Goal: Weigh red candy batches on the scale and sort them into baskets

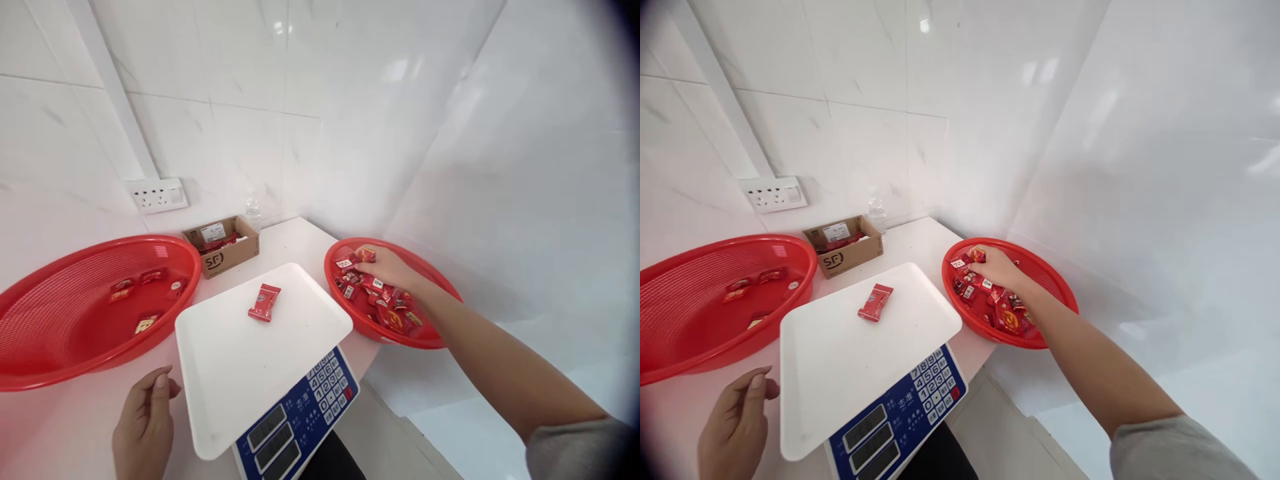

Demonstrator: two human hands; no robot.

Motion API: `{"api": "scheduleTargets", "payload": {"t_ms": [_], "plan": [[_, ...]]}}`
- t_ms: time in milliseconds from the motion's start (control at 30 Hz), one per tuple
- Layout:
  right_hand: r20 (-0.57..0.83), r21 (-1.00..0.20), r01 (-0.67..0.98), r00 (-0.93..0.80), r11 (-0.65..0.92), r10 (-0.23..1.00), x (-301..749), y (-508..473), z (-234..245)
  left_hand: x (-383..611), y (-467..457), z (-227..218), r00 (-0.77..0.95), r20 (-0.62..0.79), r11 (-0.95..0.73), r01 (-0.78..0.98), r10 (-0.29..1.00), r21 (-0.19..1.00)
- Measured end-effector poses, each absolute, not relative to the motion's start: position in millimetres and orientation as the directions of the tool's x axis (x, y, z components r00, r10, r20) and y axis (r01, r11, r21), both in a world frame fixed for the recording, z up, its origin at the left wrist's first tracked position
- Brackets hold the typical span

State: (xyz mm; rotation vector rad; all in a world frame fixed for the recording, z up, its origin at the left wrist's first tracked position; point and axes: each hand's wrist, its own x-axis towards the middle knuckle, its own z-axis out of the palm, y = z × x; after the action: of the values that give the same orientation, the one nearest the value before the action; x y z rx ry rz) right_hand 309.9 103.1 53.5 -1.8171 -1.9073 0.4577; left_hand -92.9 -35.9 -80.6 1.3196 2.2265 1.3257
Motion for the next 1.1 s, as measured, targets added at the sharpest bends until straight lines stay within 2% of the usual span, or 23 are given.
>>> {"api": "scheduleTargets", "payload": {"t_ms": [133, 233, 367, 567, 1100], "plan": [[0.108, -0.526, 0.819, -0.206, 0.232, 0.973, 266, 81, 61, -85, -38, -69, -0.577, 0.175, 0.203, 0.53, 0.797, 0.823], [0.115, -0.383, 0.824, -0.406, 0.418, 0.906, 234, 66, 56, -84, -39, -70, -0.577, 0.185, 0.181, 0.518, 0.796, 0.836], [-0.001, -0.242, 0.801, -0.564, 0.547, 0.826, 206, 53, 46, -84, -40, -72, -0.567, 0.185, 0.158, 0.501, 0.803, 0.851], [-0.151, -0.32, 0.738, -0.659, 0.594, 0.737, 192, 47, 45, -82, -39, -69, -0.546, 0.169, 0.144, 0.485, 0.82, 0.863], [-0.134, -0.449, 0.718, -0.642, 0.531, 0.755, 196, 47, 48, -84, -38, -70, -0.524, 0.147, 0.146, 0.477, 0.839, 0.867]]}}
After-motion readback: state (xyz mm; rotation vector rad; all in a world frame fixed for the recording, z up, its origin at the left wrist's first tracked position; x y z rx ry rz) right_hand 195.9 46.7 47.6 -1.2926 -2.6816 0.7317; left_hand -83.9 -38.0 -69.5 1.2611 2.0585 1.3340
